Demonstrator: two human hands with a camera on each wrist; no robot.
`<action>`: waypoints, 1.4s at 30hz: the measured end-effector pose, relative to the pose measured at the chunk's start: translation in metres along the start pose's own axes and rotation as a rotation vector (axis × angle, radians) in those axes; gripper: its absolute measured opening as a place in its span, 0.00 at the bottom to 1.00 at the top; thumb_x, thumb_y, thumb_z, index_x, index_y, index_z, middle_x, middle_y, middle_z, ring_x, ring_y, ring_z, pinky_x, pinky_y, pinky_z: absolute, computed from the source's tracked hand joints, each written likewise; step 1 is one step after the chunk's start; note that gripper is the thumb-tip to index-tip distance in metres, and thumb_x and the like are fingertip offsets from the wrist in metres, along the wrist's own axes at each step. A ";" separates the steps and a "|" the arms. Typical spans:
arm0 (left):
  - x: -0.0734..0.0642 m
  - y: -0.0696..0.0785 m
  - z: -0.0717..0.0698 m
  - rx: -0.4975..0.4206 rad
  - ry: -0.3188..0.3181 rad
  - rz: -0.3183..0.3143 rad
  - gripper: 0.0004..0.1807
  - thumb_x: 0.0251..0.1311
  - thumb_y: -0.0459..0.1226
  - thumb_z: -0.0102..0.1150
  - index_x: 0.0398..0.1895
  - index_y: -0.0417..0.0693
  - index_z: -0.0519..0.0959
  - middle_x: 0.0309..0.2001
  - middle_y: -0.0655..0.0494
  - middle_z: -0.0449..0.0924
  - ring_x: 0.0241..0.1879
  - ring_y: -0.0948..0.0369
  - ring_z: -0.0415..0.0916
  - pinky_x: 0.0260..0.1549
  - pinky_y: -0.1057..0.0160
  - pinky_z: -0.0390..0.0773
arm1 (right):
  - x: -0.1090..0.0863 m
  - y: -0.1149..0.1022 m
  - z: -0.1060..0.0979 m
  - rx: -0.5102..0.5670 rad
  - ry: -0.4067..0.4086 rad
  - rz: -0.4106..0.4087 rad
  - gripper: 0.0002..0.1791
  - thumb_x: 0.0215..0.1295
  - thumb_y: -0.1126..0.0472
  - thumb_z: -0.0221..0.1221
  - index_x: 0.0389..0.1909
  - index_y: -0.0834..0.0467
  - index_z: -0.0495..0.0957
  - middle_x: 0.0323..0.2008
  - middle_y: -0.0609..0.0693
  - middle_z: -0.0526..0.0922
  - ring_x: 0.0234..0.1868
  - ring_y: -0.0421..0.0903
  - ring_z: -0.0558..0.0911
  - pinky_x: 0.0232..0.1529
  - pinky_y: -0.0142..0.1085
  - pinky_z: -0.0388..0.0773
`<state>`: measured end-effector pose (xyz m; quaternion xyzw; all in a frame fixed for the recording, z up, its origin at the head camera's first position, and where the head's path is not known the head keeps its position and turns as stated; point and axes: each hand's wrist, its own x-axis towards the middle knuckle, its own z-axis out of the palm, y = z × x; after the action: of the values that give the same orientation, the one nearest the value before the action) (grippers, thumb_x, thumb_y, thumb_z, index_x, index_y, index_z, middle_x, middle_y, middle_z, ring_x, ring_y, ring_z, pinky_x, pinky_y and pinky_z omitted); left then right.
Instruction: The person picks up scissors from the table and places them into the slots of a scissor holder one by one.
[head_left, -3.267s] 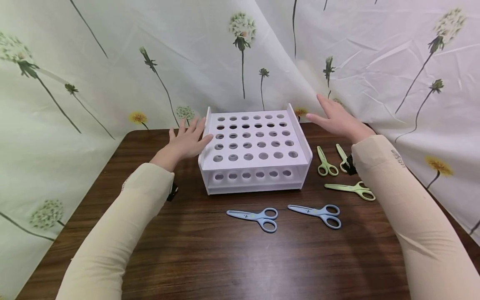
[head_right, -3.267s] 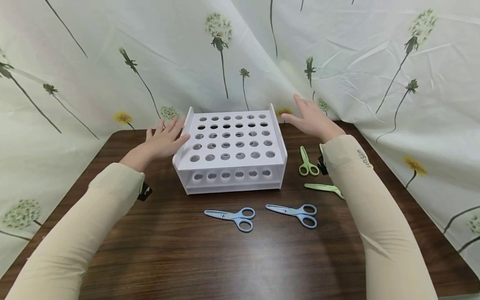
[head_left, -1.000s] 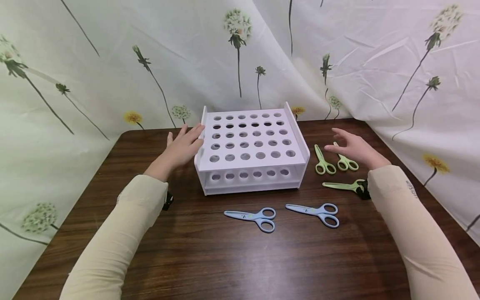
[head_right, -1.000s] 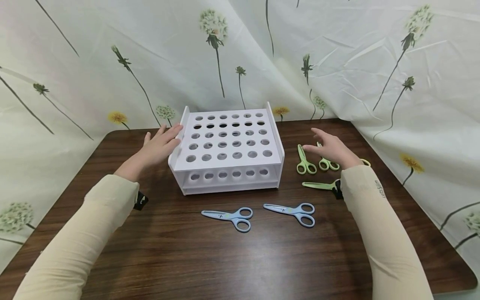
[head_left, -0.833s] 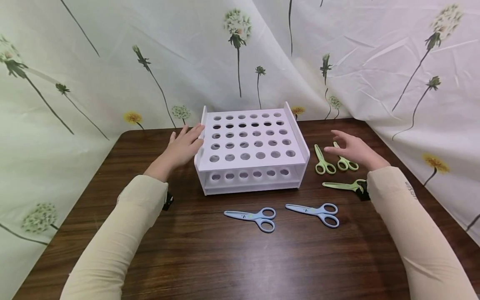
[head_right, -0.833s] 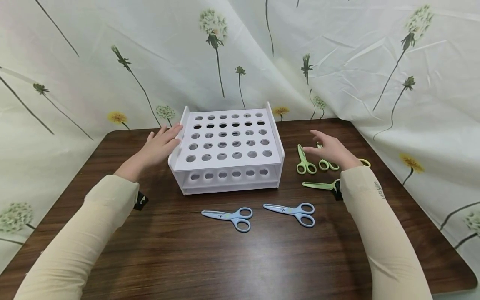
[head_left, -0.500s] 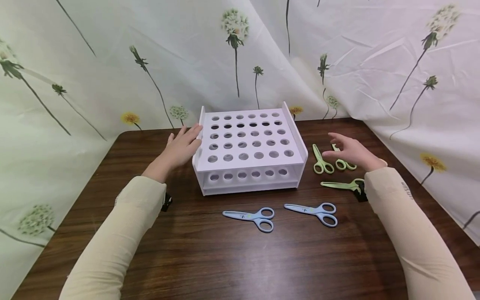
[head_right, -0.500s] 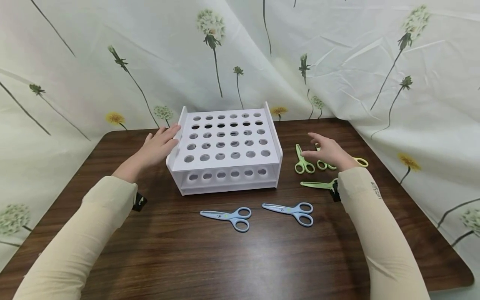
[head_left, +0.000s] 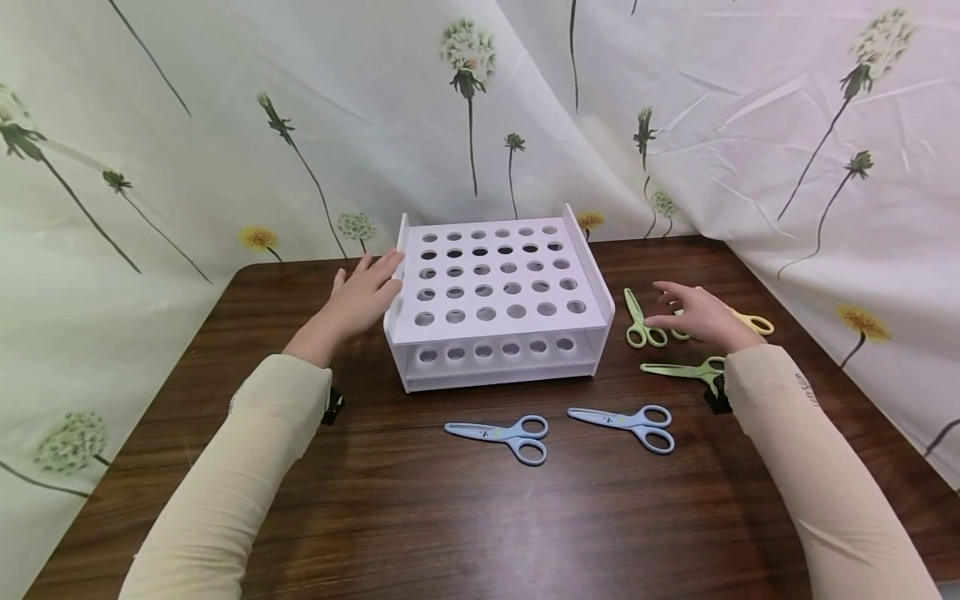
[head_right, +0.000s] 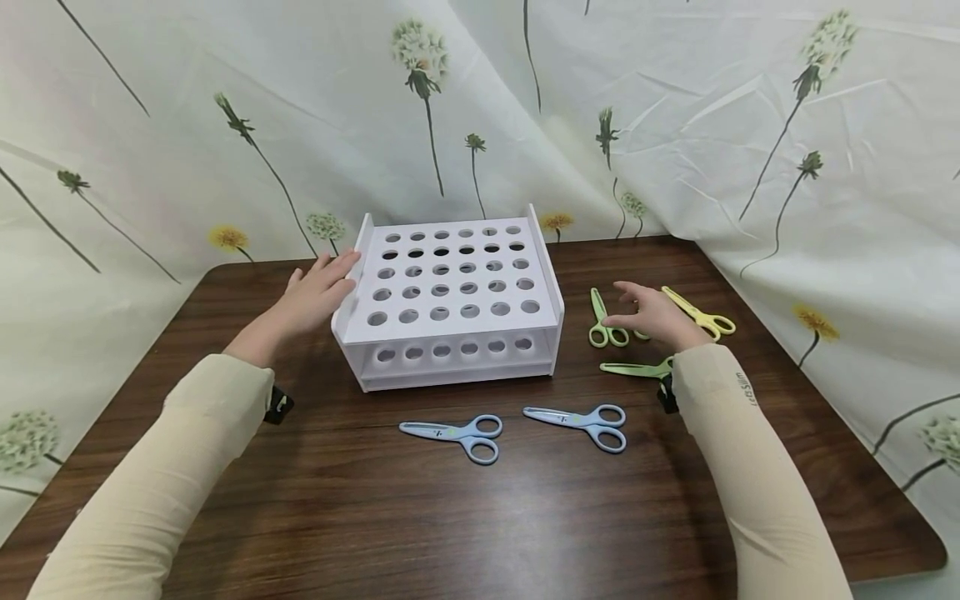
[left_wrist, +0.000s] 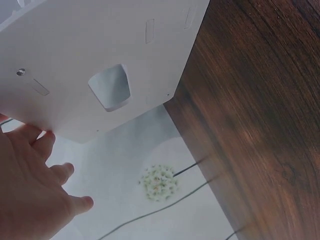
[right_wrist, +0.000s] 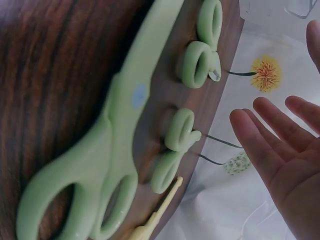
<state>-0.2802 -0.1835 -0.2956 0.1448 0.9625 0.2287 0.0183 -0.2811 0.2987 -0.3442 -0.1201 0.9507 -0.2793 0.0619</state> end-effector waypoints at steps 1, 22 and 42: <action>0.000 0.000 0.000 0.001 0.001 0.000 0.30 0.69 0.47 0.28 0.73 0.51 0.47 0.72 0.55 0.40 0.70 0.50 0.28 0.58 0.39 0.25 | 0.000 0.000 0.001 0.007 0.002 -0.002 0.42 0.58 0.50 0.62 0.66 0.67 0.55 0.56 0.70 0.67 0.56 0.65 0.68 0.44 0.51 0.72; 0.001 0.001 -0.001 -0.014 0.001 0.000 0.30 0.69 0.47 0.29 0.73 0.51 0.47 0.72 0.54 0.40 0.70 0.50 0.28 0.58 0.38 0.26 | 0.003 0.019 0.017 0.146 -0.012 0.066 0.40 0.60 0.57 0.61 0.67 0.69 0.53 0.56 0.71 0.66 0.44 0.60 0.77 0.37 0.45 0.77; -0.002 0.001 0.000 -0.004 -0.012 0.005 0.30 0.70 0.48 0.28 0.73 0.52 0.45 0.72 0.53 0.39 0.69 0.50 0.28 0.58 0.38 0.26 | 0.009 0.028 0.027 0.180 -0.080 0.083 0.43 0.59 0.62 0.61 0.69 0.66 0.48 0.58 0.69 0.64 0.55 0.63 0.67 0.37 0.43 0.77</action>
<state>-0.2778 -0.1839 -0.2951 0.1486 0.9615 0.2299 0.0236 -0.2898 0.3053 -0.3829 -0.0858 0.9226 -0.3558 0.1218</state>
